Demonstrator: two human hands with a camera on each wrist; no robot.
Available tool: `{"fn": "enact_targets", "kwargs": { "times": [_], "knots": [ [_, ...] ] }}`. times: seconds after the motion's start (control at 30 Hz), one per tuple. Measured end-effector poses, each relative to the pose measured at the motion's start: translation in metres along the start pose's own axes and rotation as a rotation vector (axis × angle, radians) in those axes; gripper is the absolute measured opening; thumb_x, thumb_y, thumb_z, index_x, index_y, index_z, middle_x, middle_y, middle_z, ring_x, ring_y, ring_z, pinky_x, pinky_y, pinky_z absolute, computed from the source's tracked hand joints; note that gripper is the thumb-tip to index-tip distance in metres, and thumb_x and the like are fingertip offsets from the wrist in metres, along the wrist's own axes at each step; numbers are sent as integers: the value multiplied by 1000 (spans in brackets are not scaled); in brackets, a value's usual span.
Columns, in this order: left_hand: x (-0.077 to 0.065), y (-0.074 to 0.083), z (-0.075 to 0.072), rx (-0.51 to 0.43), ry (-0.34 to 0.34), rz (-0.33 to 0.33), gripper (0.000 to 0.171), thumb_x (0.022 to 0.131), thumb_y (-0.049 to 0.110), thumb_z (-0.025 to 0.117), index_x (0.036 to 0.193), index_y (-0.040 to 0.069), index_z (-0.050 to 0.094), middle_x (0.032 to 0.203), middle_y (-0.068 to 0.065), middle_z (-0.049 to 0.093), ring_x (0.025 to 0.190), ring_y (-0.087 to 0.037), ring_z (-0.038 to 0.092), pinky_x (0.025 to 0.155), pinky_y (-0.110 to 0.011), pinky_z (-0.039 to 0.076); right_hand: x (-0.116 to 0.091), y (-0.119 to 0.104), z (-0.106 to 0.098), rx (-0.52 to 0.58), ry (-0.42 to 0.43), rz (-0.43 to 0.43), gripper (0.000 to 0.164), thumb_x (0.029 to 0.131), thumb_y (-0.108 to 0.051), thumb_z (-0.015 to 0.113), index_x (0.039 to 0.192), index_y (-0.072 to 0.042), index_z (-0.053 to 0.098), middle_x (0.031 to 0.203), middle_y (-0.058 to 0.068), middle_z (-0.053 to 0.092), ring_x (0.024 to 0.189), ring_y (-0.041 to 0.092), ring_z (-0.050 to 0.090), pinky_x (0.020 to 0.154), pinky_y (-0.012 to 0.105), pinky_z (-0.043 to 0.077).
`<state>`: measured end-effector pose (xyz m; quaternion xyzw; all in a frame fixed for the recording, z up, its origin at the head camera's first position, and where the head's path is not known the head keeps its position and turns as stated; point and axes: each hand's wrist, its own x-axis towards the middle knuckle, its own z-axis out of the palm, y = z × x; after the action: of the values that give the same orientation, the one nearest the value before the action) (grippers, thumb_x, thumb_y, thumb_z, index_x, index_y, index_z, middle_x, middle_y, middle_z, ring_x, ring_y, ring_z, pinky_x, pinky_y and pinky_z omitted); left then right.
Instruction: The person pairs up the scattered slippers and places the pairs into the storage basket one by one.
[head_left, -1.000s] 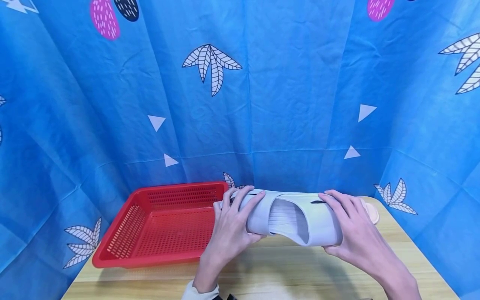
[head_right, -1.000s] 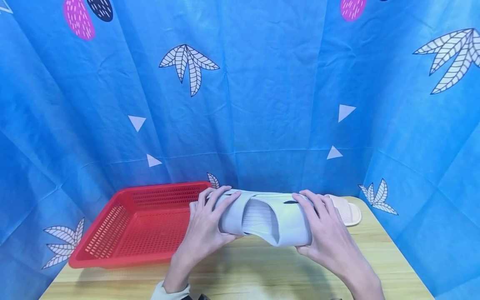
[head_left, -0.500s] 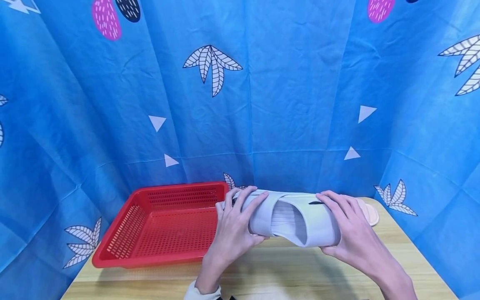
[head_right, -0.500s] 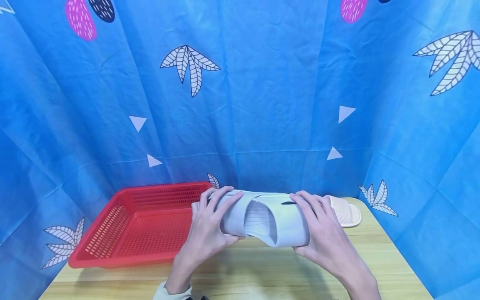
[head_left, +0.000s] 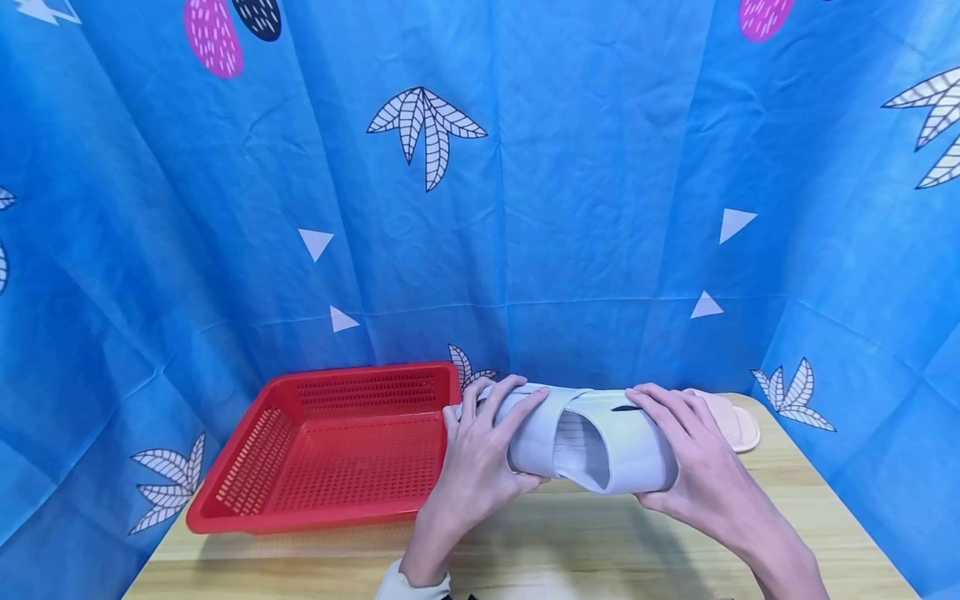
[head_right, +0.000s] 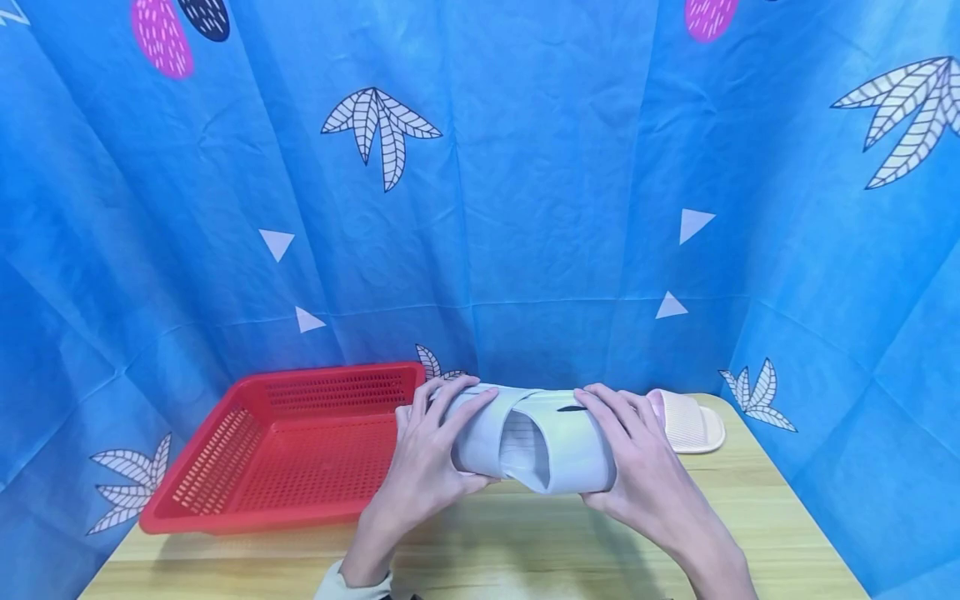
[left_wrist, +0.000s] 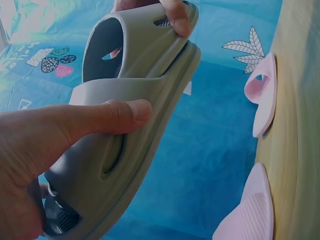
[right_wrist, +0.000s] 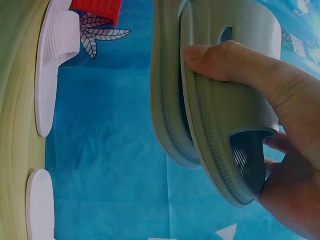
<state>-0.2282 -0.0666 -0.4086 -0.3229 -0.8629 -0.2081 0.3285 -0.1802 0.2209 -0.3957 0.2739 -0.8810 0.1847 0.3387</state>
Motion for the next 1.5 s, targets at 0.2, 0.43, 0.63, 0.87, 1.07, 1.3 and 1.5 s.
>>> {"fn": "enact_targets", "kwargs": {
  "times": [0.2, 0.43, 0.63, 0.87, 1.07, 1.3, 1.5],
  "knots": [
    [1, 0, -1, -6, 13, -8, 105, 54, 53, 99, 147, 37, 53, 149, 1, 49, 139, -29, 37, 89, -51, 39, 1, 2, 4, 12, 7, -10, 122, 36, -20, 103, 146, -7, 53, 143, 8, 55, 126, 29, 45, 103, 39, 33],
    [1, 0, 1, -26, -9, -3, 103, 55, 52, 99, 146, 37, 53, 148, 1, 49, 138, -29, 38, 90, -53, 40, 2, 3, 11, 19, 5, -26, 121, 36, -20, 103, 145, -4, 53, 142, 9, 55, 125, 27, 47, 100, 36, 34],
    [-1, 1, 2, -5, -19, -6, 105, 56, 51, 99, 148, 37, 51, 150, 0, 48, 140, -29, 36, 93, -54, 40, 1, 2, 13, 17, 1, -25, 122, 37, -21, 103, 147, -6, 52, 144, 7, 54, 125, 26, 45, 97, 39, 35],
    [-2, -1, 0, 37, -44, 5, 107, 58, 55, 97, 151, 38, 48, 153, 1, 45, 141, -28, 35, 94, -54, 40, 0, 2, 12, 15, -3, -20, 124, 39, -23, 103, 150, -8, 49, 147, 7, 51, 123, 27, 44, 94, 41, 37],
    [-1, -3, 0, 11, -59, 18, 108, 59, 54, 97, 153, 37, 47, 157, -1, 42, 142, -29, 34, 96, -57, 40, -2, 6, 11, 25, -1, -19, 125, 38, -23, 102, 151, -8, 49, 147, 9, 51, 122, 28, 44, 89, 39, 38],
    [-4, -6, -3, 3, -78, 12, 105, 63, 56, 94, 153, 37, 45, 158, -4, 41, 144, -29, 34, 98, -53, 43, -3, 9, 11, 43, -26, -9, 123, 41, -23, 100, 151, -8, 49, 147, 10, 50, 123, 27, 42, 91, 38, 36],
    [-15, -12, -7, 13, -56, 10, 95, 71, 59, 87, 154, 36, 46, 160, -7, 38, 144, -32, 35, 95, -49, 44, -3, 12, 11, 64, -7, -29, 121, 40, -23, 100, 150, -6, 50, 146, 10, 51, 120, 27, 43, 92, 32, 34]
  ]
}}
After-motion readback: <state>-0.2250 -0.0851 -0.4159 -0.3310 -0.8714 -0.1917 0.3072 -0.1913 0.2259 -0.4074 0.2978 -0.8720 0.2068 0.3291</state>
